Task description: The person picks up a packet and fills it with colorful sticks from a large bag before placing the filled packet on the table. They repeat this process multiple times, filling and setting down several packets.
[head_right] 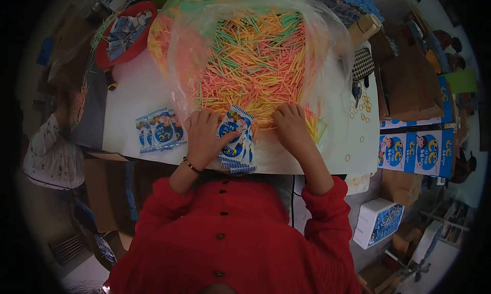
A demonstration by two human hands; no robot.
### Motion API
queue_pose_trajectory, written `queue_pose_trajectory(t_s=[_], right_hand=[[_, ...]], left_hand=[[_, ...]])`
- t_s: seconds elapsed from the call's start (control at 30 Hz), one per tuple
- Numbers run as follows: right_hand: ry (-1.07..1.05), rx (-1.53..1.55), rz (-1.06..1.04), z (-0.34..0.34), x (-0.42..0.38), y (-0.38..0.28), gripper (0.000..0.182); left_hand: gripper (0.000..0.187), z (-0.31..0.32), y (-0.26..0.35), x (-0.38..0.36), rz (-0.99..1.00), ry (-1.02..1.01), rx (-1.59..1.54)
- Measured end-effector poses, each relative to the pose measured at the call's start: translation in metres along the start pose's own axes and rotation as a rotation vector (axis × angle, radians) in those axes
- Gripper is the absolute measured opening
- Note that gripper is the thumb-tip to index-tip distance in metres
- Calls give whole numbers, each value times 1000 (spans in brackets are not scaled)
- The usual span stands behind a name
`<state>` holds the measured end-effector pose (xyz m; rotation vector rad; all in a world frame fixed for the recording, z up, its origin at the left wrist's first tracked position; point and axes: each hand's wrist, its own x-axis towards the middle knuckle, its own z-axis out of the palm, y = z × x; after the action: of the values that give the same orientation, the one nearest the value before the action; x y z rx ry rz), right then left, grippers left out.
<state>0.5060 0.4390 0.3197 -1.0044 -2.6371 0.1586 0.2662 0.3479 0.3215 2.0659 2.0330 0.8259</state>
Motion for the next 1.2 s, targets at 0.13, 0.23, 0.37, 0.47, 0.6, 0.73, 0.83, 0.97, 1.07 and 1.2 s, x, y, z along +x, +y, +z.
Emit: queue_pose_trajectory(t_s=[0.13,0.23,0.37,0.47,0.6,0.73,0.83,0.97,1.07,1.2], right_hand=[[29,214,146,-3,-12,1,16],[248,1216,408,21,-17,-9,18],[287,1064,398,48,-21,-9,18],[353,1098,421,54,-19,-7,18],[689,1733,692,36,-12,3,17],[715,2094,968,21,-6,9,17],[624,2138,1007,8,-3,-13,17],[509,2114,504,-13,5,-44,18],[437,1949,326,-34,20,-70,17],[338,1600,138,-37,34,-85,14]], left_hand=[[39,16,-2,4,-22,30,-37],[30,25,-13,4,-38,-28,-221],[17,21,-14,4,44,79,-338],[15,22,-14,-5,-127,65,-759],[18,4,3,6,-515,-23,-1679],[25,1,2,7,-667,-197,-1939],[24,5,3,0,-754,-280,-2064],[15,10,2,-16,-653,-272,-1802],[15,4,2,-18,-494,-289,-1419],[14,4,3,-18,-281,-201,-1205]])
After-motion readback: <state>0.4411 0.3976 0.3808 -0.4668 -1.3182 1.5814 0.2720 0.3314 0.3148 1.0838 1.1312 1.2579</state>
